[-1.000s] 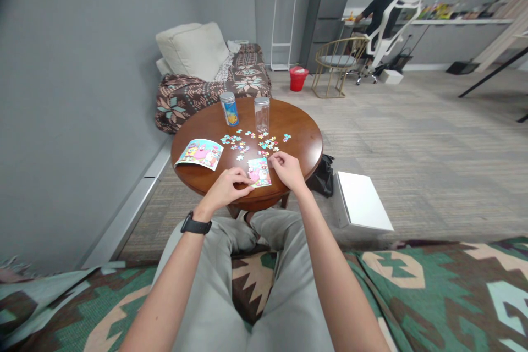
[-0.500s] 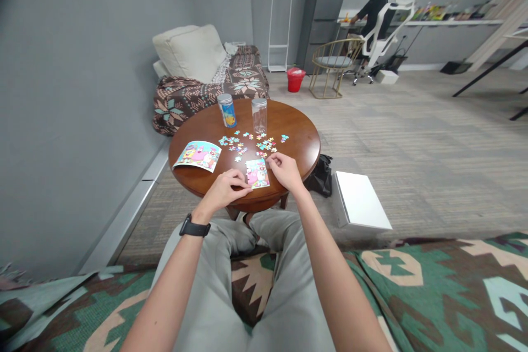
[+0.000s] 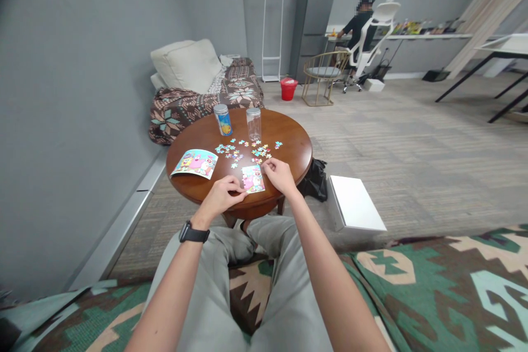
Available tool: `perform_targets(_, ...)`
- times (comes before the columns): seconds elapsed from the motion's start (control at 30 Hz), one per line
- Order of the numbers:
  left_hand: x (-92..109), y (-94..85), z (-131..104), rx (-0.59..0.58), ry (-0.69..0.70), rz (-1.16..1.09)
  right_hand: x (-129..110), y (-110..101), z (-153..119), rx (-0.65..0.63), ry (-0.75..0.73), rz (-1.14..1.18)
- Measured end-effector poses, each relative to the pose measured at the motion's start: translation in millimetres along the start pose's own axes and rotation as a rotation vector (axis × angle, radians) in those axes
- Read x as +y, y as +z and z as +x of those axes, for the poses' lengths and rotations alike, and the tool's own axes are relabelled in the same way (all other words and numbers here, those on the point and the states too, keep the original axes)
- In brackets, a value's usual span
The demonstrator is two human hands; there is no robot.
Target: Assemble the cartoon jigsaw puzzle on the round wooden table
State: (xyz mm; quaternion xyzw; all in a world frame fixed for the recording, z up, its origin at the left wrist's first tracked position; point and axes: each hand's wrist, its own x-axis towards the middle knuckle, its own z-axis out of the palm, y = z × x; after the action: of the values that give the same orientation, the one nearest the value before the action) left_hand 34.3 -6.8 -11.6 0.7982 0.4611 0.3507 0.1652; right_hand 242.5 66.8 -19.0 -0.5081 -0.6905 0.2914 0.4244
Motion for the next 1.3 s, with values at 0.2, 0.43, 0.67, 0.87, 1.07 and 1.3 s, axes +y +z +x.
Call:
perform_targets(0.2,0.6,-1.0,-0.1,-0.009,-0.036,-0.044,1.1,0.6,2.9,-0.002,0.022,-0.017)
perform_targets(0.43,-0.8,-0.1,1.6,-0.028,-0.048,-0.032,-2.3,6.7,2.5,0.222,0.014,-0.148)
perform_targets(0.67,9.2,-3.9,7.2,0.123,-0.167,-0.039,-5.4,18.5,-1.2,0.132,-0.05,-0.53)
perform_targets(0.87,-4.4,-15.4,24.9,0.041,-0.26,0.092,-10.9,16.3,-2.3,0.033,-0.079,-0.592)
perform_targets(1.07,-14.5,-29.7,29.3,-0.061,-0.063,0.523,-14.2,14.2,-3.6,0.014,-0.07,-0.571)
perform_targets(1.3,-24.3,-20.8,20.8,-0.05,-0.054,0.533,-5.6,17.2,-1.2,0.036,-0.091,-0.613)
